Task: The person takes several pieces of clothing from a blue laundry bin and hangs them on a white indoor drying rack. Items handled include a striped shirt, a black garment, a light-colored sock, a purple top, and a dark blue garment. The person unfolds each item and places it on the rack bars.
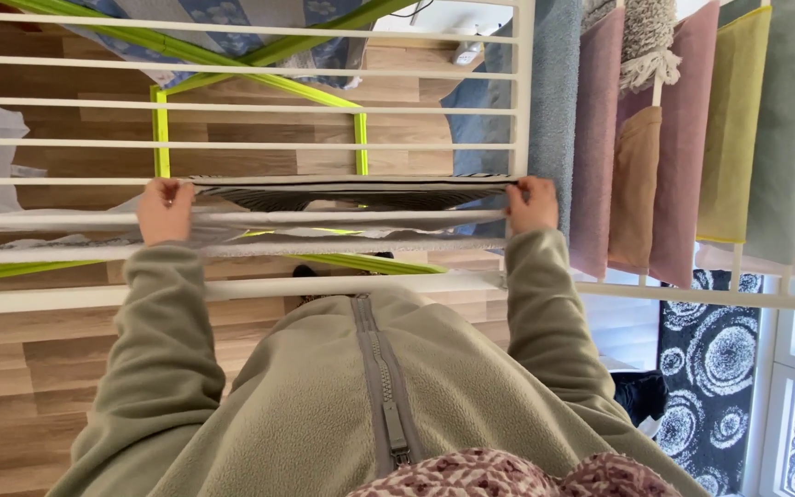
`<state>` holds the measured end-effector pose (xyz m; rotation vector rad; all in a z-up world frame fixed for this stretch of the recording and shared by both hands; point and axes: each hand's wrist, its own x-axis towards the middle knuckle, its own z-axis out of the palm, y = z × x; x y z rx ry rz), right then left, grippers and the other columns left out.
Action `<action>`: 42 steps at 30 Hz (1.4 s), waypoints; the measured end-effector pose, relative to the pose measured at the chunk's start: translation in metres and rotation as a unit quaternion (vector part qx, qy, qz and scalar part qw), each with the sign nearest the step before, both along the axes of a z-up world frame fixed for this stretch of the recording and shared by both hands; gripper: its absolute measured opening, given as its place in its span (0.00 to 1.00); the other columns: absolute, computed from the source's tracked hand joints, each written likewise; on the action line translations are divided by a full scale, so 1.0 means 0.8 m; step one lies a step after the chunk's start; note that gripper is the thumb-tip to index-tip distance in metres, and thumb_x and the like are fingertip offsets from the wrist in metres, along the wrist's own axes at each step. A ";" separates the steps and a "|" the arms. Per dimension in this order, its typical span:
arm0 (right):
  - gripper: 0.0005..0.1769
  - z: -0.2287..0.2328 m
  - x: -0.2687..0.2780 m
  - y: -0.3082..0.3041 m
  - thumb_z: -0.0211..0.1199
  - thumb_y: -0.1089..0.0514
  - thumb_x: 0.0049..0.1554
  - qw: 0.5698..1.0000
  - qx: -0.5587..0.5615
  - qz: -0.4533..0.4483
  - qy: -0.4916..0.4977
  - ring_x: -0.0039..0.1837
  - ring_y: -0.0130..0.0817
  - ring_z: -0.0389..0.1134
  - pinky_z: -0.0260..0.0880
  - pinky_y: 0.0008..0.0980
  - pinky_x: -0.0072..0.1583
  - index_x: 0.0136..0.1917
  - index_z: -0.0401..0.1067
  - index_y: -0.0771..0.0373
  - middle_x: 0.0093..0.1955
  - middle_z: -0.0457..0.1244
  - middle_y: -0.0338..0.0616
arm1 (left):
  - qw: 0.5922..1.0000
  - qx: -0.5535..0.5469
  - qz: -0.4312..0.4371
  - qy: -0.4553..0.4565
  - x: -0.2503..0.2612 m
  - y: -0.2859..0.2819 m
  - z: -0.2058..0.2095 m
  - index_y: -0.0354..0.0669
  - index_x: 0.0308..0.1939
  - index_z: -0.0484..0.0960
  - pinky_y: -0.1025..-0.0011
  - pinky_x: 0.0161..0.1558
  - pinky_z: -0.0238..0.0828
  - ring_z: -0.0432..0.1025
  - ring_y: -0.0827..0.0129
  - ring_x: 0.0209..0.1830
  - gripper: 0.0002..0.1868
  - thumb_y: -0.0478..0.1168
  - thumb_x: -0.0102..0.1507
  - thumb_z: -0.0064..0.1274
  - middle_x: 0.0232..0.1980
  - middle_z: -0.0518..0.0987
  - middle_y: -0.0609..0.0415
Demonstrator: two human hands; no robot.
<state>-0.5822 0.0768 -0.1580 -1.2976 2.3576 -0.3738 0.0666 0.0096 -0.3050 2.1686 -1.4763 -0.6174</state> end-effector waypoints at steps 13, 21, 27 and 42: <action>0.06 0.076 0.028 -0.071 0.61 0.55 0.63 0.974 0.026 -0.120 -0.192 0.27 0.30 0.61 0.66 0.32 0.35 0.51 0.68 0.56 0.40 0.65 0.38 | 0.986 0.147 0.038 0.075 -0.044 -0.080 0.137 0.48 0.48 0.72 0.60 0.49 0.69 0.71 0.59 0.41 0.07 0.45 0.73 0.49 0.46 0.78 0.53; 0.11 0.063 0.010 -0.076 0.67 0.61 0.55 0.946 0.006 -0.116 -0.302 0.41 0.29 0.72 0.81 0.26 0.47 0.52 0.73 0.61 0.45 0.69 0.44 | 0.955 0.263 0.038 0.133 -0.067 -0.088 0.194 0.51 0.55 0.72 0.74 0.42 0.72 0.76 0.68 0.33 0.14 0.46 0.67 0.54 0.53 0.76 0.55; 0.12 0.048 -0.006 -0.071 0.54 0.60 0.61 0.998 0.041 0.037 0.016 0.51 0.41 0.71 0.71 0.41 0.56 0.53 0.77 0.54 0.51 0.71 0.40 | 0.984 0.164 0.004 0.068 -0.047 -0.073 0.160 0.53 0.52 0.74 0.64 0.46 0.69 0.69 0.66 0.39 0.14 0.40 0.65 0.60 0.42 0.73 0.58; 0.12 0.048 0.013 -0.038 0.56 0.60 0.62 0.967 -0.023 0.244 0.075 0.43 0.43 0.70 0.72 0.47 0.41 0.57 0.78 0.58 0.61 0.61 0.37 | 0.990 0.077 -0.103 -0.050 -0.035 -0.047 0.118 0.57 0.42 0.87 0.56 0.49 0.69 0.72 0.61 0.48 0.07 0.37 0.66 0.55 0.44 0.80 0.54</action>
